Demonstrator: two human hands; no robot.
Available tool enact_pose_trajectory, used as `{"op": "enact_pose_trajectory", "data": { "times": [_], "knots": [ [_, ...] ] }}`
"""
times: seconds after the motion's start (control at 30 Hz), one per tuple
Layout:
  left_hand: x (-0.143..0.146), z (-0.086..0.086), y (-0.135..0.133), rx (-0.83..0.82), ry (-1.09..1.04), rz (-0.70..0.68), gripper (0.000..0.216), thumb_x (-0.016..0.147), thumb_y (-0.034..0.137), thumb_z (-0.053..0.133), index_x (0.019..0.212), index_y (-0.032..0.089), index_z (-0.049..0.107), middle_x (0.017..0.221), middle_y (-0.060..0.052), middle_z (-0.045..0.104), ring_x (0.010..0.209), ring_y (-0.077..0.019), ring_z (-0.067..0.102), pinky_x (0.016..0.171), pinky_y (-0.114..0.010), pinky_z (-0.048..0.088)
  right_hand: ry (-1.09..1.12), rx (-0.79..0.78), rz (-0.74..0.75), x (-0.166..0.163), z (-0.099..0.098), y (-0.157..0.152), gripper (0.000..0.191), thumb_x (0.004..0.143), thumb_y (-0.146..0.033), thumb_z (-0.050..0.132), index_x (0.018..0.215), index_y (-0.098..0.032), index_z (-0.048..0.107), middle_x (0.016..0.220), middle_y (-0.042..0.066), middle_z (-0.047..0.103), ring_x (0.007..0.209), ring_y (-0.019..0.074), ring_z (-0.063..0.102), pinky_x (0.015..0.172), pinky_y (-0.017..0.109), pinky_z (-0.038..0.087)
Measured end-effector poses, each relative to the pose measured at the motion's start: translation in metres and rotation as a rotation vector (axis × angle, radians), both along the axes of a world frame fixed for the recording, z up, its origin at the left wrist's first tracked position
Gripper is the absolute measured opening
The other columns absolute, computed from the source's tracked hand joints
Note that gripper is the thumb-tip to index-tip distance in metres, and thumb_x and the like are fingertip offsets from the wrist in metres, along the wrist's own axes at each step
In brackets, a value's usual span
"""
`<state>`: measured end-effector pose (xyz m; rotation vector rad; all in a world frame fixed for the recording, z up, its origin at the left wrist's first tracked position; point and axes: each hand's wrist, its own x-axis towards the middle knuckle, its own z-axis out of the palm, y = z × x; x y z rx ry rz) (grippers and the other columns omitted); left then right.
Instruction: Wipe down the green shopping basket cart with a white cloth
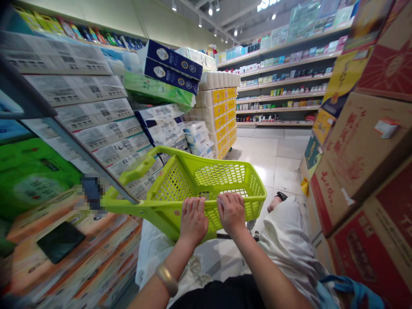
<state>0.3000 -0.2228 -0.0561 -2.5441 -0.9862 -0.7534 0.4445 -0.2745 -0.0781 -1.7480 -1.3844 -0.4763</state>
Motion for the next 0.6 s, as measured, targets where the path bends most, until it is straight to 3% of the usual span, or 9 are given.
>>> {"op": "enact_pose_trajectory", "data": {
  "times": [0.1, 0.2, 0.43, 0.6],
  "knots": [
    [0.002, -0.002, 0.000, -0.020, -0.011, -0.004, 0.056, 0.070, 0.014, 0.054, 0.126, 0.015, 0.045, 0.113, -0.011, 0.055, 0.118, -0.0281, 0.044, 0.109, -0.051, 0.033, 0.008, 0.017, -0.105, 0.019, -0.006, -0.008, 0.021, 0.095, -0.027, 0.044, 0.096, -0.022, 0.064, 0.095, 0.005, 0.066, 0.095, 0.0203, 0.054, 0.093, 0.036, 0.031],
    [0.004, -0.003, 0.000, -0.039, -0.015, 0.004, 0.057, 0.070, 0.014, 0.053, 0.127, 0.016, 0.045, 0.115, -0.011, 0.055, 0.119, -0.0286, 0.044, 0.109, -0.053, 0.033, 0.033, 0.028, -0.190, 0.016, -0.005, -0.005, 0.021, 0.094, -0.027, 0.045, 0.095, -0.022, 0.064, 0.092, 0.005, 0.065, 0.092, 0.0211, 0.053, 0.092, 0.038, 0.031],
    [0.002, 0.000, -0.001, -0.043, -0.007, 0.004, 0.052, 0.075, 0.016, 0.052, 0.126, 0.017, 0.045, 0.114, -0.011, 0.055, 0.120, -0.0279, 0.044, 0.111, -0.050, 0.031, 0.022, 0.011, 0.020, -0.025, 0.005, 0.011, 0.019, 0.094, -0.024, 0.045, 0.093, -0.023, 0.064, 0.093, 0.004, 0.065, 0.093, 0.0192, 0.053, 0.091, 0.033, 0.032],
    [-0.001, 0.001, 0.001, -0.006, 0.018, -0.001, 0.052, 0.074, 0.014, 0.052, 0.126, 0.015, 0.046, 0.113, -0.011, 0.054, 0.119, -0.0275, 0.045, 0.110, -0.049, 0.033, -0.016, 0.023, -0.022, 0.005, -0.003, -0.002, 0.020, 0.096, -0.027, 0.044, 0.096, -0.024, 0.064, 0.096, 0.004, 0.066, 0.095, 0.0191, 0.054, 0.093, 0.034, 0.031]
  ]
}}
